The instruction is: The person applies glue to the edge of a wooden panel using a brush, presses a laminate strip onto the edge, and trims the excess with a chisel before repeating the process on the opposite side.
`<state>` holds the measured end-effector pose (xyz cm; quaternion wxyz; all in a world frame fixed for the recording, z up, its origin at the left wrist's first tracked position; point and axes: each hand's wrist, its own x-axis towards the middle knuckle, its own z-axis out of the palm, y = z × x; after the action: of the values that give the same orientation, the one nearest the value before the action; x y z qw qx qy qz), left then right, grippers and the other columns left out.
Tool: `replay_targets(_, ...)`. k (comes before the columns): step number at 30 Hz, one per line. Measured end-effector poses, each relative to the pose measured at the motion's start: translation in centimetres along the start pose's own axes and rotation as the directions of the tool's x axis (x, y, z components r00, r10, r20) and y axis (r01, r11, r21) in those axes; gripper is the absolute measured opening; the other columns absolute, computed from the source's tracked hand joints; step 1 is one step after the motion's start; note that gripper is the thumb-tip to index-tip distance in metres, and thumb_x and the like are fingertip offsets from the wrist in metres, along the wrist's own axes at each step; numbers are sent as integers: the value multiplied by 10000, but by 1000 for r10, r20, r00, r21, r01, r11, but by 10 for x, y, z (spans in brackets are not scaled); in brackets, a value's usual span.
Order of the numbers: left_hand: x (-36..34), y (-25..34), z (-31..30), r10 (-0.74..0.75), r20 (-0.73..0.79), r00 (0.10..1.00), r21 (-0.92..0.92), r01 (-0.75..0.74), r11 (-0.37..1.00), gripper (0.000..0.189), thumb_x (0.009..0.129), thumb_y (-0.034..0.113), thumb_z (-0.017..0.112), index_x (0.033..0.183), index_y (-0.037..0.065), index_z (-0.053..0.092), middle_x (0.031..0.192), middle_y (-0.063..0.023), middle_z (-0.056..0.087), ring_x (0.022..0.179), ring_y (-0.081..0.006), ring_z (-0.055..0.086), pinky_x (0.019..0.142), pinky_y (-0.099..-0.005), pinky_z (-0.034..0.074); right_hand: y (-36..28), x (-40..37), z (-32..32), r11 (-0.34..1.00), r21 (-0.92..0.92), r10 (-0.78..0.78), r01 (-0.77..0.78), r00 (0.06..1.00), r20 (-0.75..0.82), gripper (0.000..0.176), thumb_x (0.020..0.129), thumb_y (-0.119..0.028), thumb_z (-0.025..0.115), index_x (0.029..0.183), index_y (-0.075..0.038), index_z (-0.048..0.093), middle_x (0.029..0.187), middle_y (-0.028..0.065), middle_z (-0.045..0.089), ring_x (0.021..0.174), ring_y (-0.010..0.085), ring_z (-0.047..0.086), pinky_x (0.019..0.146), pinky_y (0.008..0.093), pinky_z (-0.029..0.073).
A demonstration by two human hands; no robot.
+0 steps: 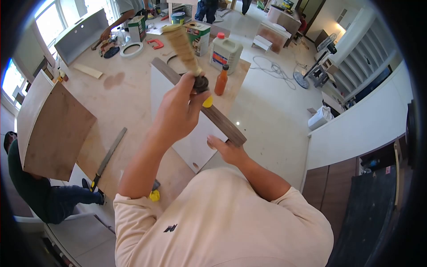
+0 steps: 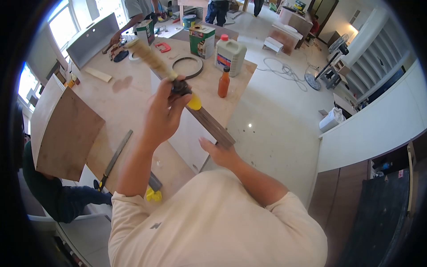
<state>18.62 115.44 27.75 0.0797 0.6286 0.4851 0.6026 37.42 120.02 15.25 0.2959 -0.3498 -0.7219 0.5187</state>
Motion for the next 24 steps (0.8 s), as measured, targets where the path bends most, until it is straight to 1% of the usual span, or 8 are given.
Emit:
replay_targets(2, 0, 5, 0, 46, -82, 996, -117, -55, 992, 316, 926, 24, 653, 1209, -19, 520, 928, -181, 639, 831, -350, 675, 739, -368, 545, 7, 3, -1, 994, 23, -106, 106, 994, -7, 387, 884, -299, 692, 1108, 11, 630, 932, 103, 651, 845, 212, 604, 755, 358, 488)
replay_targets(5, 0, 1, -1, -128, 172, 977, 112, 110, 988, 364, 963, -5, 610, 1301, -21, 476, 1100, -110, 656, 989, -156, 658, 874, -294, 539, 1, -1, -1, 995, -41, 94, -94, 996, 3, 419, 880, -330, 695, 1115, 11, 629, 949, 119, 658, 858, 232, 615, 781, 370, 493)
replay_targets(9, 0, 7, -3, 44, -4, 999, -180, -44, 983, 380, 966, 5, 612, 1312, -20, 458, 1107, -118, 648, 996, -158, 649, 882, -297, 538, 13, 4, -1, 999, 34, 35, -35, 999, -9, 439, 880, -344, 699, 1134, 7, 630, 979, 134, 668, 901, 238, 624, 822, 374, 493)
replay_targets(13, -2, -4, 1, -123, 200, 972, 45, 116, 992, 408, 966, -10, 601, 1335, -7, 427, 1178, -130, 615, 1049, -170, 634, 921, -301, 525, 3, -3, -3, 995, -7, 102, -102, 994, 25, 460, 881, -356, 701, 1157, 4, 625, 1003, 139, 666, 926, 242, 621, 836, 370, 488)
replay_targets(16, -5, 8, -1, 92, -26, 995, -170, -95, 981, 409, 961, -16, 605, 1331, -30, 431, 1158, -146, 640, 987, -176, 667, 870, -304, 548, 3, -1, -2, 999, 6, 46, -46, 999, -7, 458, 884, -352, 702, 1162, 3, 622, 999, 136, 660, 908, 245, 610, 822, 368, 485)
replay_targets(19, -1, -6, 10, -10, 107, 994, -20, 13, 1000, 368, 939, 6, 640, 1265, -47, 477, 1012, -177, 659, 887, -234, 702, 805, -315, 552, 12, -4, 0, 991, -130, 1, 0, 1000, 3, 453, 883, -342, 705, 1163, 4, 622, 1000, 135, 657, 900, 239, 599, 816, 366, 482)
replay_targets(20, -2, -3, 5, -70, 116, 991, -54, 77, 996, 362, 956, 7, 622, 1291, -19, 487, 1070, -134, 661, 923, -173, 687, 842, -303, 548, 11, 0, -1, 980, -199, -18, 20, 1000, 14, 451, 883, -339, 707, 1163, 5, 622, 1000, 135, 657, 900, 236, 596, 816, 365, 481)
replay_targets(24, -6, 16, -17, -79, -141, 987, -263, 39, 964, 397, 978, 37, 614, 1343, 12, 460, 1120, -93, 643, 1001, -136, 645, 865, -285, 531, 5, 1, -5, 996, -85, 41, -38, 999, 33, 495, 880, -335, 714, 1215, 12, 602, 1064, 143, 652, 944, 226, 594, 832, 369, 485)
